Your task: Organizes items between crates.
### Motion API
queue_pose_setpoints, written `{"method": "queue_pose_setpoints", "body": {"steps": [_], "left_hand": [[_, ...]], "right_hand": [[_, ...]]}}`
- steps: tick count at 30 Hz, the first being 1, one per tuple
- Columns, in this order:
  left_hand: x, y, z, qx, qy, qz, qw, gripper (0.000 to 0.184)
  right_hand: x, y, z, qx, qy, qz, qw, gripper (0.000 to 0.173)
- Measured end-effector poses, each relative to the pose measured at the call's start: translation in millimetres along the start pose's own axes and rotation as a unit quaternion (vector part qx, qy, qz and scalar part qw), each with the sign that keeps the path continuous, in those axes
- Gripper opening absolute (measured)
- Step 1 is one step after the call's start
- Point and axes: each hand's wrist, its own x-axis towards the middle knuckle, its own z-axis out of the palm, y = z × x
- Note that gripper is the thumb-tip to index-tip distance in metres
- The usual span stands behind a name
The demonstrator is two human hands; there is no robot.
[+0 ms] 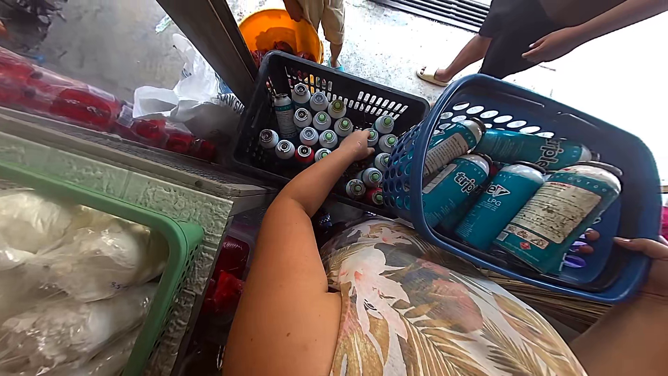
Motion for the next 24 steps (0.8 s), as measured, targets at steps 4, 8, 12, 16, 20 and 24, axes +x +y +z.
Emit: {"method": "queue_pose_setpoints", "body": {"steps": [4,8,12,16,20,24], "left_hand": [[20,-7,-21,0.16,0.088,-0.066,0.981,0.058],[39,-16,-21,0.199,0.031,-0.11,0.973,0.05],[55,-8,-25,0.195,0.032,-0.086,0.976,0.065],[74,-3,-26,0.121,0.047,-0.087,0.988,0.067],[89,-14,-15,0.07,0.047,-0.07,0.994,0.071],[89,-18,-4,0.005,0.057,-0.076,0.995,0.072]], "right_hand": [[-3,-2,8,-0.039,0.044,-0.01,0.998,0.032],[-2,-4,7,-0.049,0.054,-0.016,0.997,0.032],[1,-4,2,-0.036,0.038,-0.015,0.999,0.033],[3,-4,0,-0.038,0.04,-0.016,0.998,0.034],[3,-4,0,-0.036,0.047,-0.016,0.998,0.034],[0,-6,5,-0.028,0.043,-0.013,0.999,0.033]]}}
